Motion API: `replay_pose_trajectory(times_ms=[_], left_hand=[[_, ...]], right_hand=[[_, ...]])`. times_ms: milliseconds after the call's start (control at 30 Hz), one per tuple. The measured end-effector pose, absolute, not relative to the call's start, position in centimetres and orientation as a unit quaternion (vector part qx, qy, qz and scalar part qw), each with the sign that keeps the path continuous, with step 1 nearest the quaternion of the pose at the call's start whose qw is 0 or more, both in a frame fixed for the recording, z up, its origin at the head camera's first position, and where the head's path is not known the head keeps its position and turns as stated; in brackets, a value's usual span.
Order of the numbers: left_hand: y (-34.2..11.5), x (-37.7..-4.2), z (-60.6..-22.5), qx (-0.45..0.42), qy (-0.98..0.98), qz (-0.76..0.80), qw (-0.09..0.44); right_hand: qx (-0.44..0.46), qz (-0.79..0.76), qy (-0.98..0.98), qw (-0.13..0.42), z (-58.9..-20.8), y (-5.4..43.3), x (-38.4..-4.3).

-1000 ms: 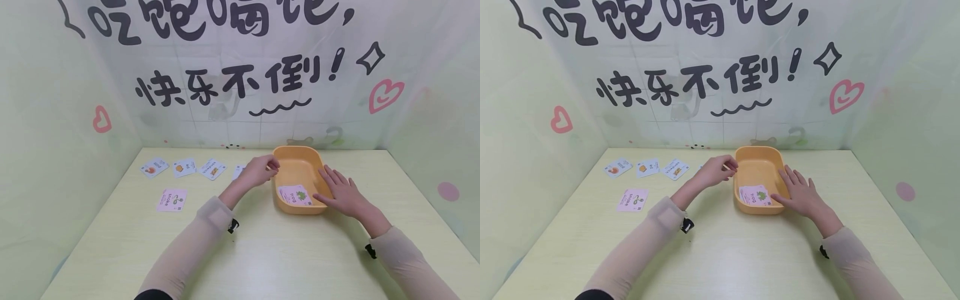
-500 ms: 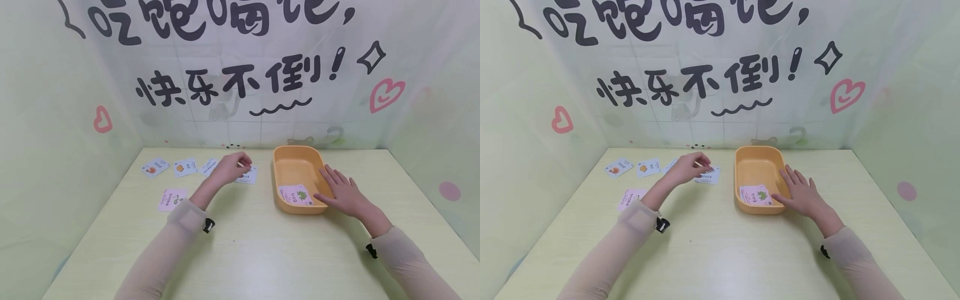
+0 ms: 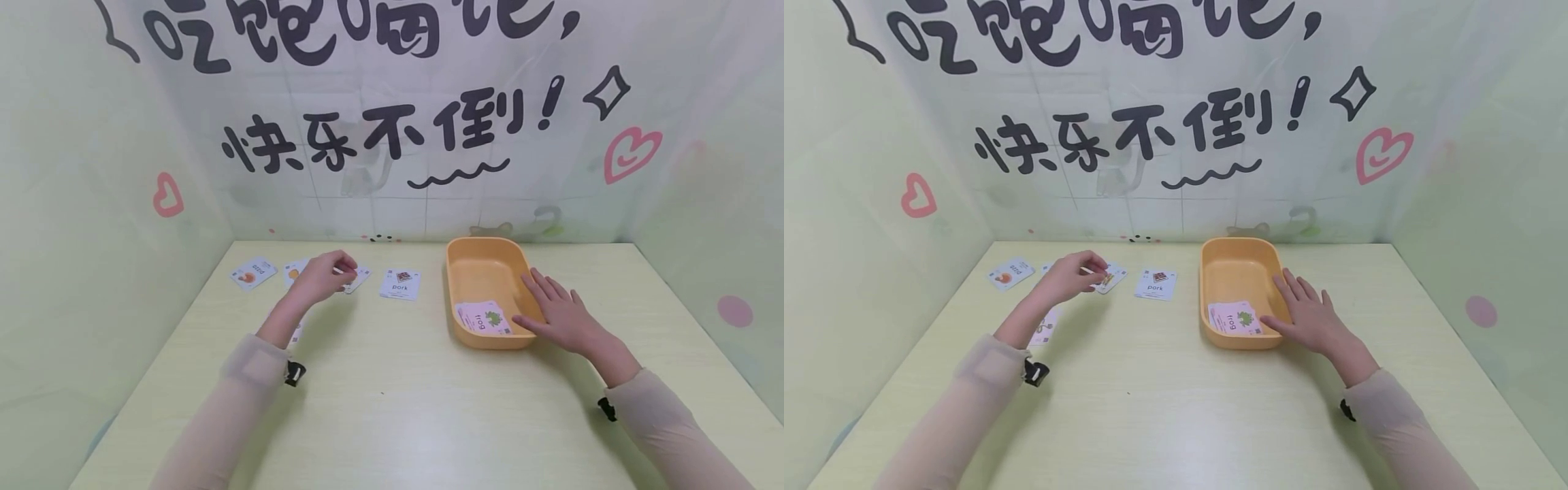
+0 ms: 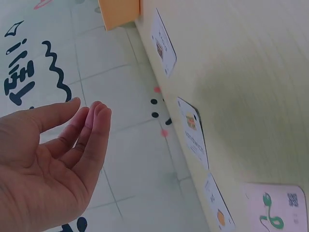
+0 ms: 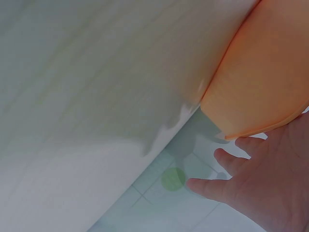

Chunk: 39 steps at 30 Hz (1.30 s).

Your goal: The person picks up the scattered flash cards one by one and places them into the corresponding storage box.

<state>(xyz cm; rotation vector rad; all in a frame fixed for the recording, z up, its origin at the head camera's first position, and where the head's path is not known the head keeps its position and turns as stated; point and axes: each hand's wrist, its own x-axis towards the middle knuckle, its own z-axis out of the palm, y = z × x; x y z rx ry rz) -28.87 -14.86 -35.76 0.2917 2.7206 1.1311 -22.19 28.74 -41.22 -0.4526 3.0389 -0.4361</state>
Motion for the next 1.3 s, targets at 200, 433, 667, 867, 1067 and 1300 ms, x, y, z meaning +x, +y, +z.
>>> replay_pose_trajectory(times_ms=[200, 433, 667, 867, 1067, 1300], left_hand=[[-18.0, -28.4, -36.0, 0.078, 0.923, 0.366, 0.086], [-21.4, -27.9, -36.8, 0.050, 0.936, 0.337, 0.086], [-23.8, -27.6, -37.8, 0.027, 0.952, 0.293, 0.086], [-25.1, -27.5, -38.5, 0.003, 0.965, 0.231, 0.125], [-25.9, -27.4, -39.4, -0.006, 0.974, 0.126, 0.191], [-25.6, -26.9, -39.5, 0.058, 0.977, 0.057, 0.196]], right_hand=[[-0.146, -0.140, 0.979, 0.017, -41.2, 28.8, -22.2], [-0.147, -0.145, 0.978, 0.019, -41.1, 28.8, -22.2], [-0.146, -0.145, 0.978, 0.021, -41.1, 28.8, -22.2], [-0.147, -0.149, 0.978, 0.020, -41.1, 28.8, -22.2], [-0.149, -0.150, 0.977, 0.019, -41.1, 28.8, -22.2], [-0.147, -0.150, 0.978, 0.020, -41.3, 28.9, -22.3]])
